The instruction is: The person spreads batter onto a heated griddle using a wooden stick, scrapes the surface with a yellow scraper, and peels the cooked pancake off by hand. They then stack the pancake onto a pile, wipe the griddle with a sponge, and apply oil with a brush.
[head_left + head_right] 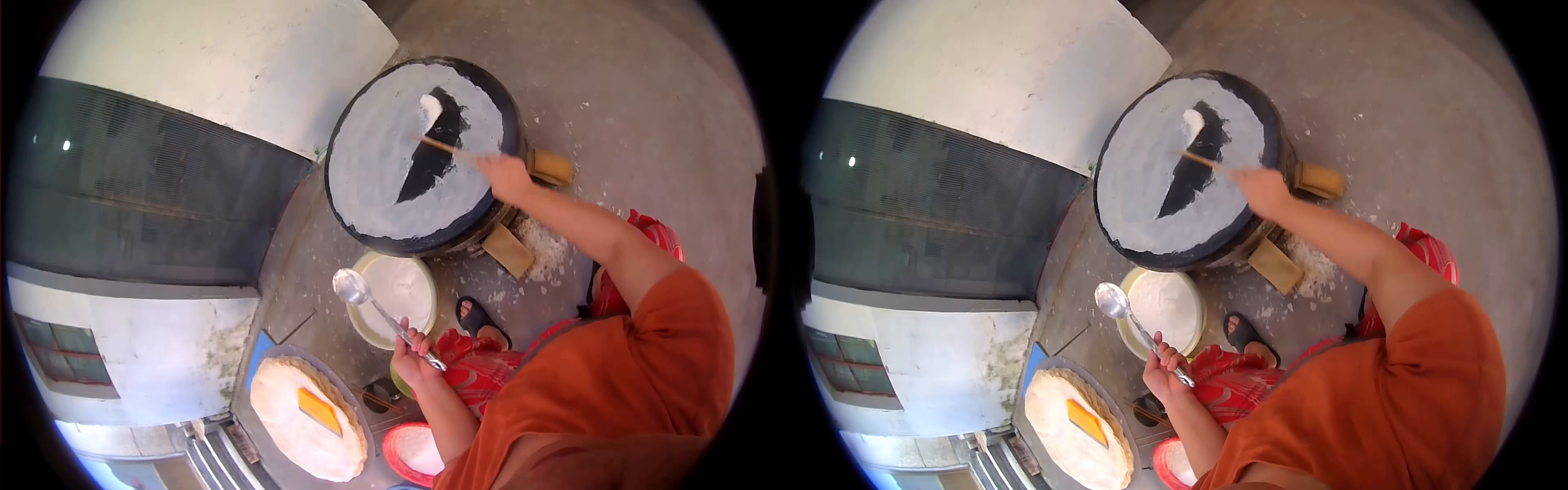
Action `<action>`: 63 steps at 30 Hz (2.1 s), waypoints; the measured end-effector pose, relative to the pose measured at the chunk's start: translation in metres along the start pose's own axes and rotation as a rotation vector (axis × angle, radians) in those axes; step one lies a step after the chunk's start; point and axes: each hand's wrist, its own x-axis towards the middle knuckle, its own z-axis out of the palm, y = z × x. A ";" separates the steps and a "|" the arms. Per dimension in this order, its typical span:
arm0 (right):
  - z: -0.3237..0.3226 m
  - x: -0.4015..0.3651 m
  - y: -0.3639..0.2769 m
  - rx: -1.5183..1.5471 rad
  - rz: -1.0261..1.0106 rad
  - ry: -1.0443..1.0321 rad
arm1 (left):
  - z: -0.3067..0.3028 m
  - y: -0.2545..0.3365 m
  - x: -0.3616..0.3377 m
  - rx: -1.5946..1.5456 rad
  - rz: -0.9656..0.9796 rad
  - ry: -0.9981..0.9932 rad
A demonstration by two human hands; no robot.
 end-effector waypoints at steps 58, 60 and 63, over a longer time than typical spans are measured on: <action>-0.010 -0.007 0.012 0.519 0.337 -0.204 | -0.015 0.004 -0.001 0.064 -0.055 -0.076; 0.012 -0.009 0.002 0.493 0.217 -0.237 | -0.015 0.005 0.001 0.111 -0.025 -0.085; -0.032 -0.014 -0.029 0.432 0.101 -0.307 | -0.008 0.004 -0.003 0.113 -0.030 -0.068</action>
